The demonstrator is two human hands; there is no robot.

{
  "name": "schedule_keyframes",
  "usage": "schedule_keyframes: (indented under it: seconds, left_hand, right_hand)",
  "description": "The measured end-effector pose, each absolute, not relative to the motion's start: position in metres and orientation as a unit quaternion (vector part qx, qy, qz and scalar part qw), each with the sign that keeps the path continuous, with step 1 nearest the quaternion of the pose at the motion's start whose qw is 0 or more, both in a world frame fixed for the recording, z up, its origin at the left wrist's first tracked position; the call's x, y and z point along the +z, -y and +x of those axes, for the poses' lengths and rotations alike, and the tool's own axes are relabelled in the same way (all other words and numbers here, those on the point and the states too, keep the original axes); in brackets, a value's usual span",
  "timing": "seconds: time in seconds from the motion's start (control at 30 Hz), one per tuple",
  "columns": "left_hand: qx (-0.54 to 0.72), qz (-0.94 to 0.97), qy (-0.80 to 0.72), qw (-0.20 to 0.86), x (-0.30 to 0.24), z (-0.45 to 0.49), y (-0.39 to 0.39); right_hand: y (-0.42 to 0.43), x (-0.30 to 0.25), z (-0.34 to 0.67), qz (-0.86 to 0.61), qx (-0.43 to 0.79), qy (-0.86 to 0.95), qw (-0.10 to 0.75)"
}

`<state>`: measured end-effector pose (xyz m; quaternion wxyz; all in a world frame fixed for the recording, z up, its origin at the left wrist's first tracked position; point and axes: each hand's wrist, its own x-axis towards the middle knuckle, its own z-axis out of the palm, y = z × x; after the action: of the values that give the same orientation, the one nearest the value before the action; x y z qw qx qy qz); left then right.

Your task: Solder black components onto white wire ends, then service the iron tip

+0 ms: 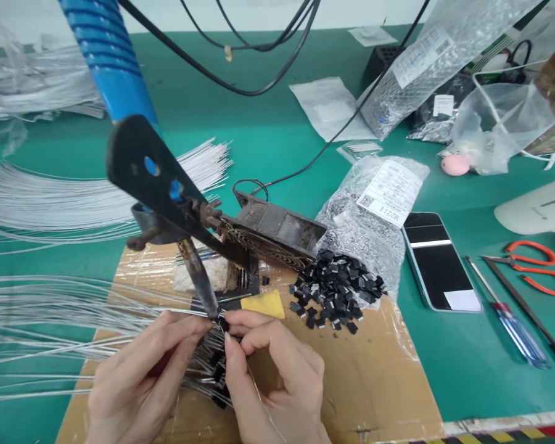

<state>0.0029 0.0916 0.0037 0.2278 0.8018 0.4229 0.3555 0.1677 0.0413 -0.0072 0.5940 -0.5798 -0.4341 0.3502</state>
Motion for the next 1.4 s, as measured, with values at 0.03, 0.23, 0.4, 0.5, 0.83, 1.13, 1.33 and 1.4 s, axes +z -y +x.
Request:
schedule_keyframes:
  seconds: [0.03, 0.23, 0.4, 0.5, 0.83, 1.13, 1.33, 1.4]
  left_hand:
    - [0.353, 0.803, -0.424, 0.226, 0.0040, 0.0029, -0.0916]
    - [0.355, 0.803, -0.428, 0.217, 0.0020, 0.0035, -0.0902]
    - [0.354, 0.801, -0.427, 0.226, -0.0017, 0.0046, -0.0905]
    - [0.356, 0.798, -0.432, 0.221, -0.0023, 0.0049, -0.0906]
    - [0.370, 0.791, -0.432, 0.226, 0.0019, 0.0054, -0.0897]
    - [0.370, 0.794, -0.426, 0.224, 0.0029, 0.0047, -0.0901]
    - [0.370, 0.800, -0.424, 0.210, 0.0016, 0.0083, -0.0901]
    - [0.372, 0.799, -0.421, 0.216, 0.0005, 0.0088, -0.0896]
  right_hand:
    - [-0.0414, -0.0069, 0.1677, -0.578, 0.350, 0.434, 0.595]
    - [-0.0413, -0.0045, 0.1687, -0.587, 0.352, 0.426, 0.591]
    - [-0.0409, -0.0068, 0.1709, -0.586, 0.356, 0.426, 0.590]
    - [-0.0418, -0.0075, 0.1708, -0.582, 0.364, 0.426, 0.590]
    - [-0.0446, -0.0076, 0.1706, -0.563, 0.347, 0.448, 0.602]
    - [-0.0430, -0.0012, 0.1683, -0.583, 0.348, 0.432, 0.594]
    - [-0.0409, -0.0043, 0.1715, -0.586, 0.346, 0.434, 0.591]
    - [-0.0412, -0.0067, 0.1727, -0.583, 0.345, 0.438, 0.591]
